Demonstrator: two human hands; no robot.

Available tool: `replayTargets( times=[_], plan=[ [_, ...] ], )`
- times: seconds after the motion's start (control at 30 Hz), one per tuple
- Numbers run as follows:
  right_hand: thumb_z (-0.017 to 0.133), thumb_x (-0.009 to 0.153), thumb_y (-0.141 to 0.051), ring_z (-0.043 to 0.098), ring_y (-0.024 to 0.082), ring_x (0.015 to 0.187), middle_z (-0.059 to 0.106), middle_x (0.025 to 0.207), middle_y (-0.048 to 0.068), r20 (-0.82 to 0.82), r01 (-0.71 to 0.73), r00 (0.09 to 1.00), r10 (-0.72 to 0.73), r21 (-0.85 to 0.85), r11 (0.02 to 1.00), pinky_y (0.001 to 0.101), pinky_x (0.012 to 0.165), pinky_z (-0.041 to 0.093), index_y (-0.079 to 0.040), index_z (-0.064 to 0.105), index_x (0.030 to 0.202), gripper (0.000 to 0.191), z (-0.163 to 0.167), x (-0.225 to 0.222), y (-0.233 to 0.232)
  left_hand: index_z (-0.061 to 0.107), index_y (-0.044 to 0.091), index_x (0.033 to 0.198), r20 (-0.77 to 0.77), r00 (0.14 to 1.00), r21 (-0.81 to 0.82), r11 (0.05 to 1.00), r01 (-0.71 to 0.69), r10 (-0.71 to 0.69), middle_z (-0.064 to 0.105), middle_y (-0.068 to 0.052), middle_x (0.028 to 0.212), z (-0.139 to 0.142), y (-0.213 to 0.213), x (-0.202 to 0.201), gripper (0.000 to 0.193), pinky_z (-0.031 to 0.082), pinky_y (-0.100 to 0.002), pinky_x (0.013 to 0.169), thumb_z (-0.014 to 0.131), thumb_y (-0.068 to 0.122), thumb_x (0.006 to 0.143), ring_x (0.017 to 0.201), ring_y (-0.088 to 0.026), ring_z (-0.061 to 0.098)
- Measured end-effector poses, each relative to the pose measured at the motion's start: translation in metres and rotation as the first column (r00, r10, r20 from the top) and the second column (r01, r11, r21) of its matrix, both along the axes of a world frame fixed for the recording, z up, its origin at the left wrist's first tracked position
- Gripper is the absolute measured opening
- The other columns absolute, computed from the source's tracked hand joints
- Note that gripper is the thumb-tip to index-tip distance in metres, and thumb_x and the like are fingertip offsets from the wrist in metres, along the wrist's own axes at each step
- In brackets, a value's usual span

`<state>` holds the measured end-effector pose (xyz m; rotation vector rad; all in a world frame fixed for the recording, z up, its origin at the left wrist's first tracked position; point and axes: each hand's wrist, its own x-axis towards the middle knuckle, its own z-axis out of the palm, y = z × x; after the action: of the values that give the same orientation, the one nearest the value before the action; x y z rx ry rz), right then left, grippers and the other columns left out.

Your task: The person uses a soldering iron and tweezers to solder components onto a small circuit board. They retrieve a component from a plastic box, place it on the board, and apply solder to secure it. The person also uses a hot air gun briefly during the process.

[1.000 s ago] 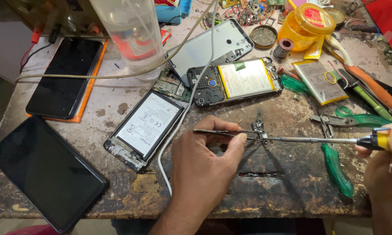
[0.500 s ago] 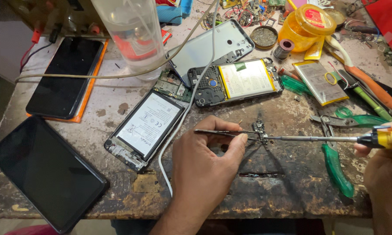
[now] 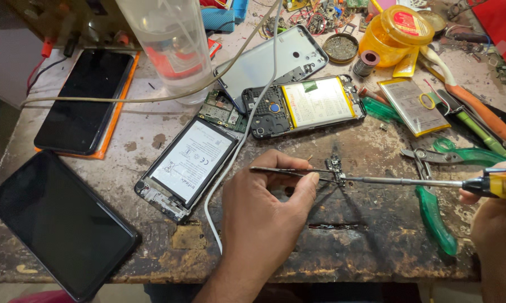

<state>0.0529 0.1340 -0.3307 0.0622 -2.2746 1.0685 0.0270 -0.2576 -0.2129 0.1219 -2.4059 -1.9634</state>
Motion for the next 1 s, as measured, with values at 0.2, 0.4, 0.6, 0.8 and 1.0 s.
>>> replayTargets(
  times=[0.2, 0.4, 0.6, 0.8, 1.0],
  plan=[
    [0.023, 0.13, -0.033, 0.066, 0.017, 0.067, 0.064, 0.082, 0.015, 0.048, 0.085, 0.995, -0.086, 0.026, 0.996, 0.0278, 0.069, 0.058, 0.001, 0.051, 0.105, 0.051, 0.005, 0.003, -0.007, 0.077, 0.009, 0.085, 0.032, 0.999, -0.009, 1.0, 0.009, -0.009, 0.082, -0.003, 0.076, 0.002, 0.0, -0.001, 0.014, 0.06, -0.027, 0.063, 0.079, 0.021, 0.077, 0.068, -0.011, 0.079],
    [0.026, 0.128, -0.034, 0.065, 0.019, 0.065, 0.062, 0.082, 0.017, 0.024, 0.066, 0.998, -0.066, 0.015, 0.998, 0.0289, 0.066, 0.058, 0.003, 0.05, 0.104, 0.051, -0.014, 0.002, 0.014, 0.077, 0.01, 0.085, 0.041, 0.999, -0.01, 1.0, 0.005, -0.005, 0.082, -0.003, 0.076, 0.003, 0.0, 0.0, 0.014, 0.06, -0.027, 0.064, 0.079, 0.021, 0.077, 0.068, -0.011, 0.079],
    [0.022, 0.132, -0.038, 0.066, 0.018, 0.068, 0.063, 0.084, 0.015, 0.0, 0.147, 0.989, -0.15, 0.2, 0.969, 0.0267, 0.065, 0.058, 0.002, 0.051, 0.106, 0.056, -0.024, -0.003, 0.018, 0.077, 0.01, 0.085, 0.061, 0.998, -0.009, 1.0, 0.003, -0.002, 0.082, -0.003, 0.076, 0.003, 0.0, 0.0, 0.014, 0.06, -0.028, 0.063, 0.079, 0.022, 0.077, 0.068, -0.011, 0.079],
    [0.021, 0.132, -0.035, 0.065, 0.017, 0.065, 0.064, 0.081, 0.015, 0.028, 0.083, 0.996, -0.084, 0.039, 0.996, 0.0282, 0.071, 0.057, 0.001, 0.05, 0.103, 0.054, -0.004, 0.001, 0.004, 0.077, 0.01, 0.085, 0.06, 0.998, -0.001, 1.0, 0.001, -0.001, 0.082, -0.003, 0.077, 0.003, 0.001, -0.001, 0.015, 0.06, -0.028, 0.063, 0.079, 0.021, 0.076, 0.069, -0.011, 0.08],
    [0.029, 0.127, -0.036, 0.064, 0.017, 0.066, 0.062, 0.08, 0.014, 0.008, -0.014, 1.0, 0.014, -0.059, 0.998, 0.0287, 0.072, 0.058, 0.0, 0.049, 0.1, 0.049, 0.001, -0.004, 0.001, 0.077, 0.009, 0.085, 0.035, 0.999, -0.004, 1.0, -0.006, 0.006, 0.082, -0.003, 0.077, 0.002, 0.001, 0.0, 0.015, 0.061, -0.027, 0.065, 0.079, 0.021, 0.076, 0.069, -0.011, 0.08]
  ],
)
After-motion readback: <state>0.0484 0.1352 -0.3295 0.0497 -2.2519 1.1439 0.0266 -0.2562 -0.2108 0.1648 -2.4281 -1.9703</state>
